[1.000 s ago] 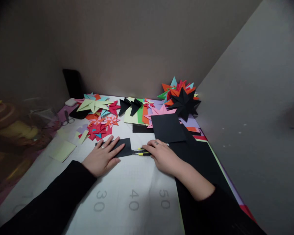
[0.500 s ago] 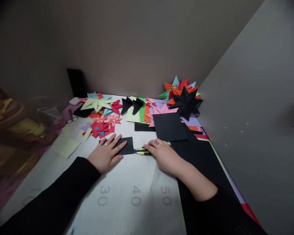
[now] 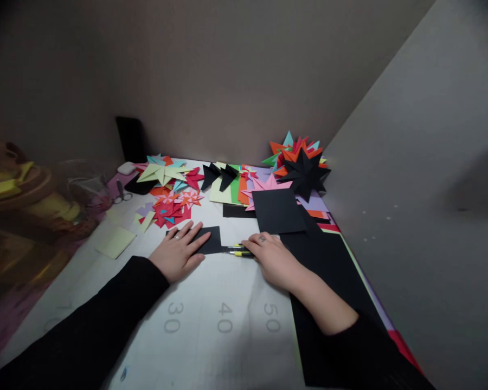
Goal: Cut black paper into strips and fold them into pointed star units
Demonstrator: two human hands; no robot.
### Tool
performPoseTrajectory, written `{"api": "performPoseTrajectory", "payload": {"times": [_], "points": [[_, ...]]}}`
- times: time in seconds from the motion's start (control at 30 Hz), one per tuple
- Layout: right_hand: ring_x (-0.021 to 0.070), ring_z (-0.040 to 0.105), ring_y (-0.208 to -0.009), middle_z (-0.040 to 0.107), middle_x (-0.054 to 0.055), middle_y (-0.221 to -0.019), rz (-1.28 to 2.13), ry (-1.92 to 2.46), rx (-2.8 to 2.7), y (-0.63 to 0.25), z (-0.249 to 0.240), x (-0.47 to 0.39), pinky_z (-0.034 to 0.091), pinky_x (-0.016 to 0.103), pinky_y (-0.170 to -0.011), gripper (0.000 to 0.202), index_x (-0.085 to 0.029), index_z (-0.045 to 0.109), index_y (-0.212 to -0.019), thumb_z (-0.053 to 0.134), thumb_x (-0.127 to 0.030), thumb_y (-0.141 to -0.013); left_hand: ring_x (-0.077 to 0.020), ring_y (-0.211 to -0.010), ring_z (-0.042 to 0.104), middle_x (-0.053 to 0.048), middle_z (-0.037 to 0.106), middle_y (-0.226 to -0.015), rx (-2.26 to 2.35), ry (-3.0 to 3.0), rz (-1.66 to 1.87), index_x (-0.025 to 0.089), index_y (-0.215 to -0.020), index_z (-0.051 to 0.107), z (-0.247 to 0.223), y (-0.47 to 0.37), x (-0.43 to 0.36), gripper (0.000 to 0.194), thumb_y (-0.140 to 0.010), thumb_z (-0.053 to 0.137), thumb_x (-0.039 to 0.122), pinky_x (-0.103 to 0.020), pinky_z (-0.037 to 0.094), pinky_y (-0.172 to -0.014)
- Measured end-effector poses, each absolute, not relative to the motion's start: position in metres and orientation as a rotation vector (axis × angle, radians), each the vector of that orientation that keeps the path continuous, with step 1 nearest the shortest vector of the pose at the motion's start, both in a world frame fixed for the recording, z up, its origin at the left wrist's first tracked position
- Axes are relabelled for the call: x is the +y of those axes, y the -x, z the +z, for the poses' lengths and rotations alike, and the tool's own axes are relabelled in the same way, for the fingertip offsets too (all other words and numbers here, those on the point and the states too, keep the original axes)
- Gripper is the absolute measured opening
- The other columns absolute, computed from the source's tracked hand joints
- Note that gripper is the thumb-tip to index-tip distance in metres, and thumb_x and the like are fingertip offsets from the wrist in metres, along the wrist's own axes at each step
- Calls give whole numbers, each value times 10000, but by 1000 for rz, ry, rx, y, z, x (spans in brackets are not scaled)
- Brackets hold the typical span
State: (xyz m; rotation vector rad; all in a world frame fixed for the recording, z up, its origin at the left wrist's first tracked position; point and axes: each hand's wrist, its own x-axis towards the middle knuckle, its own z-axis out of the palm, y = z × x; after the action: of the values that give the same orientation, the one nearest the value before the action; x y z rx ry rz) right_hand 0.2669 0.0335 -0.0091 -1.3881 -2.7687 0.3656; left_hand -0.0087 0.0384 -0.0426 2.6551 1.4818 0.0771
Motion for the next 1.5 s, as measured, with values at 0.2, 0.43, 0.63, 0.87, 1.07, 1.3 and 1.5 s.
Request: {"api": "performPoseTrajectory", "payload": {"times": [0.2,0.43,0.63,0.87,1.07,1.3,1.5], "points": [[243,441,-1023,548,112,-1136,353,1368,-2765,-264,-9,33,367,382,-857,518,-191,497,-1255,411,-13,-776,-320,-1349,204,-65,253,-1485,1488,-2656,62,293,-1384,325,-41,8,38,530,-877,381,438,-502,207,-1024],[251,452,-1009,551,125,-1131,374,1392,-2743,-262,-9,30,385,390,-842,526,-188,498,-1258,417,-22,-765,-323,-1349,205,-70,250,-1485,1488,-2650,56,292,-1383,328,-41,8,38,533,-876,379,447,-511,216,-1021],[248,453,-1028,547,125,-1138,382,1388,-2743,-261,-10,24,387,393,-860,548,-191,486,-1276,415,-21,-761,-317,-1352,196,-55,244,-1488,1486,-2650,69,302,-1386,316,-43,9,38,534,-876,384,446,-509,213,-1028],[242,457,-1045,547,115,-1142,366,1436,-2695,-267,-11,21,388,384,-876,517,-195,496,-1262,414,-28,-779,-324,-1367,128,-90,185,-1497,1514,-2543,15,242,-1406,285,-37,3,32,571,-882,363,454,-543,188,-1046],[226,456,-1048,556,100,-1131,395,1353,-2682,-277,-13,37,392,384,-888,506,-214,512,-1248,427,-32,-783,-300,-1348,210,-161,223,-1471,1576,-2245,131,136,-1447,120,-16,6,5,611,-928,207,448,-465,341,-1002],[224,468,-1027,562,100,-1111,417,1253,-2709,-279,-12,47,394,391,-891,532,-221,521,-1250,434,-22,-764,-308,-1378,72,-24,186,-1506,1133,-2760,-76,274,-1394,290,-13,5,47,506,-894,350,321,-557,179,-1051],[225,462,-1035,562,99,-1106,398,1215,-2747,-279,-11,52,381,392,-902,508,-212,528,-1242,423,-28,-780,-232,-1381,112,-36,207,-1499,1051,-2801,-74,227,-1429,176,-38,7,60,536,-910,263,333,-508,149,-1064]]}}
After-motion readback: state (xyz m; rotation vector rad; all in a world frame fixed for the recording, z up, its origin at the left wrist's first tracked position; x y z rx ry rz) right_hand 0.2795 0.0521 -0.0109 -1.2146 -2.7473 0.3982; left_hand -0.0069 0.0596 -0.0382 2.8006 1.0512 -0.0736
